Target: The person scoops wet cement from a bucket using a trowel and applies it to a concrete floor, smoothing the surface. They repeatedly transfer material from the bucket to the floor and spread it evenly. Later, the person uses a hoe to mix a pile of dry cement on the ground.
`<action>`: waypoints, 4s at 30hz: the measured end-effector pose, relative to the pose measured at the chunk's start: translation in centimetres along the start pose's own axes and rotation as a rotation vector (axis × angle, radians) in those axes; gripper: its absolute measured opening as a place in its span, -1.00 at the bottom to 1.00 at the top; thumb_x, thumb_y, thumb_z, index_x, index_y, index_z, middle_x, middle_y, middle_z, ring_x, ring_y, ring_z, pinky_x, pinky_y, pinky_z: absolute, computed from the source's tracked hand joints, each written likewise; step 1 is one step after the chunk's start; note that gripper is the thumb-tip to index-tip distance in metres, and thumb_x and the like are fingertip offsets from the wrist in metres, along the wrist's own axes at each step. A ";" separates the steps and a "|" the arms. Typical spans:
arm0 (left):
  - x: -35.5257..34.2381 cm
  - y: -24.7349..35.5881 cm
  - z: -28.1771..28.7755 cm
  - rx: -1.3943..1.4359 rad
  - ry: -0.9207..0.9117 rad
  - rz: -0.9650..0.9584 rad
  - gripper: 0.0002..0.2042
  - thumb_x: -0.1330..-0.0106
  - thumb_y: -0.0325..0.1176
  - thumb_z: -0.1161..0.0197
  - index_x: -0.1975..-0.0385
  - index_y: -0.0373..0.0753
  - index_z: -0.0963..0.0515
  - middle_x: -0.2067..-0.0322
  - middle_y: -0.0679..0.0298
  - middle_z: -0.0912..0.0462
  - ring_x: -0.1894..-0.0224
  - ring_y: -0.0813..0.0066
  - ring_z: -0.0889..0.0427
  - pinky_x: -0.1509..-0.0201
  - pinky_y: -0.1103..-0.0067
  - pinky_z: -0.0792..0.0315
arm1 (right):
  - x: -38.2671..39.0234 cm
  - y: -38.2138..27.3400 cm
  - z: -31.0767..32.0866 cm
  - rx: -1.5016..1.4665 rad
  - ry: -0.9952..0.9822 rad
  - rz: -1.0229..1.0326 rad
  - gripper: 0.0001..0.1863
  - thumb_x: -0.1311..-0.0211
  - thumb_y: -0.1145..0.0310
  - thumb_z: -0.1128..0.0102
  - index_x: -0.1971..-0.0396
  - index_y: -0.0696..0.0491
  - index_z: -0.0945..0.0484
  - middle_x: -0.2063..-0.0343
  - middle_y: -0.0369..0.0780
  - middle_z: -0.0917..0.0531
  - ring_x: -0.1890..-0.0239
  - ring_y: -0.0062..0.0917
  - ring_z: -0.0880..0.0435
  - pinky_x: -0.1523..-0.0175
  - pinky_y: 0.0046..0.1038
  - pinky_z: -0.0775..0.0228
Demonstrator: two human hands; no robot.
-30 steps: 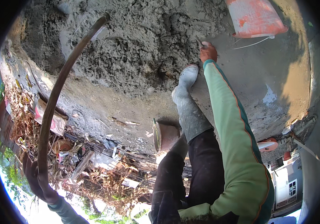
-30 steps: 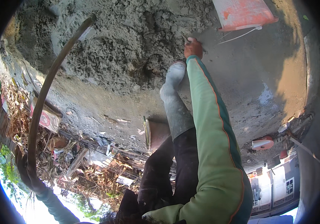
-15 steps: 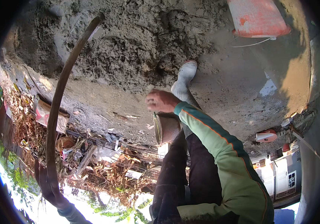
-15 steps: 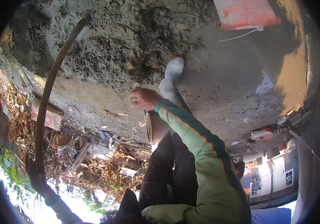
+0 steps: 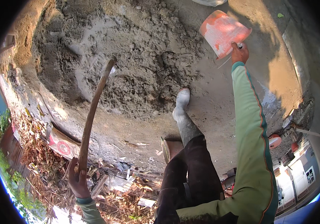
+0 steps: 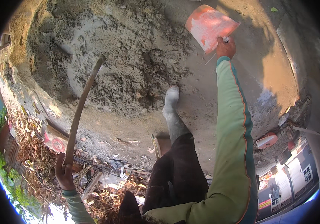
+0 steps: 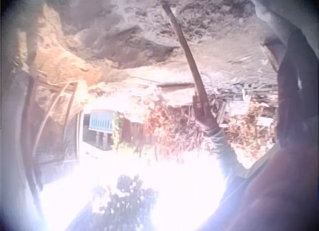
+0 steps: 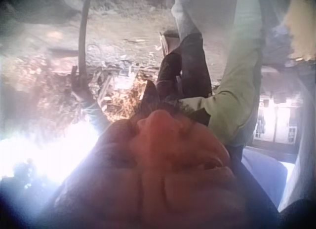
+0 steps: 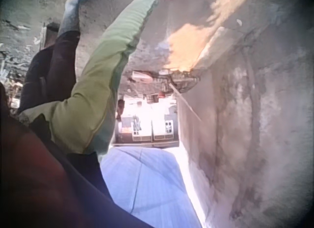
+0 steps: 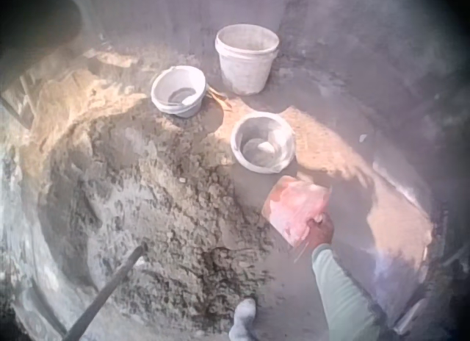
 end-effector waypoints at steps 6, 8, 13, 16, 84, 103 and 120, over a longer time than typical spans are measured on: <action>0.8 0.8 -0.4 -0.083 -0.125 0.106 -0.49 -0.25 -0.46 -0.09 -0.26 -0.37 -0.36 0.20 0.20 -0.61 0.49 0.68 -0.46 0.54 0.69 -0.35 | 0.9 -3.5 -0.6 0.838 -0.134 0.456 -0.66 -0.08 0.31 -0.28 0.09 -0.03 -0.54 0.01 -0.17 -0.58 0.04 -0.14 -0.60 -0.01 -0.17 -0.47; 0.9 1.1 -0.5 -0.080 -0.125 0.111 -0.49 -0.24 -0.46 -0.09 -0.25 -0.37 -0.38 0.28 0.23 -0.60 0.54 0.69 -0.43 0.55 0.68 -0.31 | 1.4 -2.5 -1.3 0.973 -0.259 0.517 -0.64 -0.10 0.31 -0.27 0.05 -0.08 -0.52 -0.03 -0.19 -0.53 -0.01 -0.19 -0.59 -0.04 -0.12 -0.48; 0.6 -0.3 -0.2 -0.043 -0.112 0.071 -0.47 -0.22 -0.49 -0.09 -0.26 -0.35 -0.37 0.29 0.23 -0.65 0.59 0.71 -0.39 0.58 0.70 -0.30 | 8.0 0.9 -4.2 0.900 -0.153 0.620 -0.58 -0.06 0.31 -0.31 0.01 -0.09 -0.51 -0.04 -0.22 -0.48 -0.06 -0.25 -0.50 -0.06 -0.13 -0.43; 1.1 -0.1 -0.6 -0.126 -0.118 0.062 -0.47 -0.21 -0.53 -0.08 -0.26 -0.33 -0.38 0.31 0.23 -0.66 0.60 0.72 -0.39 0.60 0.68 -0.30 | 17.9 -0.6 -6.3 0.612 -0.211 0.582 -0.56 -0.12 0.28 -0.28 -0.03 -0.04 -0.49 -0.05 -0.19 -0.46 -0.09 -0.26 -0.46 -0.08 -0.17 -0.37; -14.2 -18.9 -7.9 0.803 -0.317 -0.268 -0.47 0.04 -0.41 -0.41 0.00 -0.26 -0.42 0.31 0.02 -0.61 0.24 0.07 -0.62 0.10 0.39 -0.47 | 56.7 -44.8 -31.7 -0.199 -0.680 0.344 -0.61 -0.09 0.47 -0.22 0.10 0.25 -0.31 0.48 -0.15 -0.52 0.69 -0.49 -0.52 0.60 -0.43 -0.39; -4.6 -22.5 -6.4 1.341 -0.657 0.384 -0.63 0.03 -0.61 -0.35 0.25 -0.21 -0.34 0.55 0.33 -0.45 0.67 0.52 -0.45 0.65 0.55 -0.34 | 56.8 -21.6 -42.8 0.432 -0.996 0.479 -0.55 0.02 0.45 -0.31 0.18 0.29 -0.31 0.46 -0.08 -0.56 0.61 -0.33 -0.60 0.57 -0.30 -0.48; -2.0 -22.5 -13.5 0.704 -0.385 0.021 -0.64 -0.01 -0.31 -0.36 0.18 -0.16 -0.42 0.39 -0.09 -0.61 0.22 -0.19 -0.59 0.18 0.14 -0.46 | 59.6 -32.6 -25.9 -0.170 -0.852 0.042 -0.80 -0.12 0.66 -0.09 0.31 0.08 -0.34 0.58 -0.29 -0.45 0.70 -0.59 -0.42 0.60 -0.49 -0.32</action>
Point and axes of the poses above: each hand's wrist, its own x-axis away from the middle knuckle, its own z-axis out of the back of the hand, y = z × x, the point moved 3 cm from there along -x, towards the middle knuckle
